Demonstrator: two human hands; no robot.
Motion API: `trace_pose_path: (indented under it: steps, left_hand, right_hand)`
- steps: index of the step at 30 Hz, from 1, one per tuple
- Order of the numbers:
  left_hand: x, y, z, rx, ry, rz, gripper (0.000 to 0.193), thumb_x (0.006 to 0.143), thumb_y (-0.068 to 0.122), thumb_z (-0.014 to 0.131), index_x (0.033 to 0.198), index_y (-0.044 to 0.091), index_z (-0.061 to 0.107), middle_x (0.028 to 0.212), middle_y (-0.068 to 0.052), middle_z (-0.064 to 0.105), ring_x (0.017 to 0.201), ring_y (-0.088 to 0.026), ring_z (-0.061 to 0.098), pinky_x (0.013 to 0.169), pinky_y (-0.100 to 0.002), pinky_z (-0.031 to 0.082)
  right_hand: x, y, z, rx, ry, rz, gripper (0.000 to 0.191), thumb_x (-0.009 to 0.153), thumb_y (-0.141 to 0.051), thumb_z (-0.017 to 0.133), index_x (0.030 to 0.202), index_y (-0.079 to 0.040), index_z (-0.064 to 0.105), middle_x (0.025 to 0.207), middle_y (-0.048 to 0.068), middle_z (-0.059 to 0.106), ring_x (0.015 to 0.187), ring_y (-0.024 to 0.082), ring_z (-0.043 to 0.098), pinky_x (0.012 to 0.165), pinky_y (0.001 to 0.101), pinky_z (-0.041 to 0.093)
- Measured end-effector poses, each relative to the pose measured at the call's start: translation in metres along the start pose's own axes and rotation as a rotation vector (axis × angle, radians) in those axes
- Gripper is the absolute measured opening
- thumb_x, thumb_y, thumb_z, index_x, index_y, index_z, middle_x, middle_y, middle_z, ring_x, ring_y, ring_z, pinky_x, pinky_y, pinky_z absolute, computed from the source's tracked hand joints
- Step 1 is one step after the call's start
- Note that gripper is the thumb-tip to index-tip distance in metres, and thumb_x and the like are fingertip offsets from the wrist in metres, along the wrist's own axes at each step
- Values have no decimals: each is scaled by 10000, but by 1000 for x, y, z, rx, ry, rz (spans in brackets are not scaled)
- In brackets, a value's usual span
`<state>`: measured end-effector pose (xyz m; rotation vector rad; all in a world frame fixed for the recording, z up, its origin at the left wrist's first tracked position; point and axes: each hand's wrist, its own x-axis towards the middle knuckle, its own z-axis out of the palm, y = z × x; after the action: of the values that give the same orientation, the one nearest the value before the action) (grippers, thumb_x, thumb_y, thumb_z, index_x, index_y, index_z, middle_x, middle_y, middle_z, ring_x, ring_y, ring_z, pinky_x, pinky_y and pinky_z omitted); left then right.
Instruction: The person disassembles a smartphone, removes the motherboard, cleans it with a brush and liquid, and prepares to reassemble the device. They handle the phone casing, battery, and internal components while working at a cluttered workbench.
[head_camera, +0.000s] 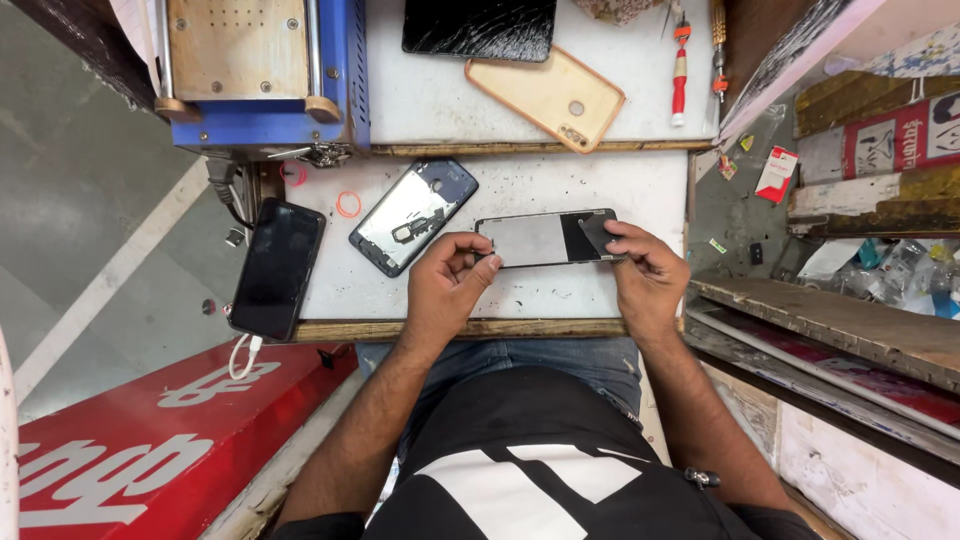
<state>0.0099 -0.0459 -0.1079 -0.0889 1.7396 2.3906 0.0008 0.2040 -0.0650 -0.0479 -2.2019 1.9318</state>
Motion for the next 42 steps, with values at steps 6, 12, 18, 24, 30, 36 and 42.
trace_pose_path:
  steps: [6, 12, 18, 24, 30, 36, 42]
  left_hand:
    - [1, -2, -4, -10, 29, -39, 213, 969, 15, 690, 1169, -26, 631, 1025, -54, 671, 850, -77, 660, 760, -229, 575]
    - [-3, 3, -6, 414, 6, 122, 272, 936, 18, 725, 1199, 19, 658, 1090, -81, 680, 893, -108, 681, 772, -256, 589]
    - [-6, 1, -1, 678, 38, 363, 454, 958, 68, 748, 1358, 51, 532, 1325, -177, 511, 1018, -226, 675, 831, -282, 639]
    - [7, 19, -10, 686, 46, 99, 624, 920, 117, 725, 1463, 25, 431, 1374, -215, 557, 923, -246, 730, 735, -322, 632]
    - [24, 34, -7, 1215, 114, 311, 331, 906, 247, 791, 1176, 75, 706, 1009, -106, 716, 860, -282, 710, 694, -397, 591]
    - [69, 23, 6, 1292, 10, 383, 284, 827, 371, 819, 881, 107, 728, 884, -74, 684, 816, -279, 691, 641, -426, 572]
    - [83, 15, 66, 1286, -163, 400, 337, 858, 443, 771, 915, 114, 720, 874, -62, 682, 782, -236, 707, 599, -382, 581]
  right_hand:
    - [-4, 5, -6, -28, -80, 26, 258, 941, 163, 528, 1040, 10, 711, 1310, 187, 705, 1042, 100, 662, 853, 196, 517]
    - [-5, 9, -7, 444, 11, 256, 268, 1022, 145, 535, 1244, 55, 656, 1321, 216, 689, 1004, 120, 652, 813, 205, 520]
    - [-3, 8, -2, 318, -22, 274, 545, 922, 192, 614, 1426, 30, 479, 1552, 192, 516, 1117, 179, 673, 973, 277, 576]
    - [3, 10, 4, 290, -69, 427, 549, 914, 184, 631, 1422, 32, 488, 1335, 227, 639, 1114, 198, 691, 977, 294, 591]
    - [6, 11, 7, 193, -85, 471, 547, 913, 167, 636, 1422, 35, 485, 1207, 187, 695, 1106, 186, 691, 958, 296, 595]
    - [7, 6, 10, 177, -119, 467, 536, 919, 147, 648, 1417, 28, 490, 1196, 191, 713, 1103, 174, 695, 956, 282, 595]
    - [8, 1, 14, 191, -107, 496, 554, 903, 155, 656, 1413, 19, 489, 1167, 185, 715, 1069, 169, 703, 931, 284, 596]
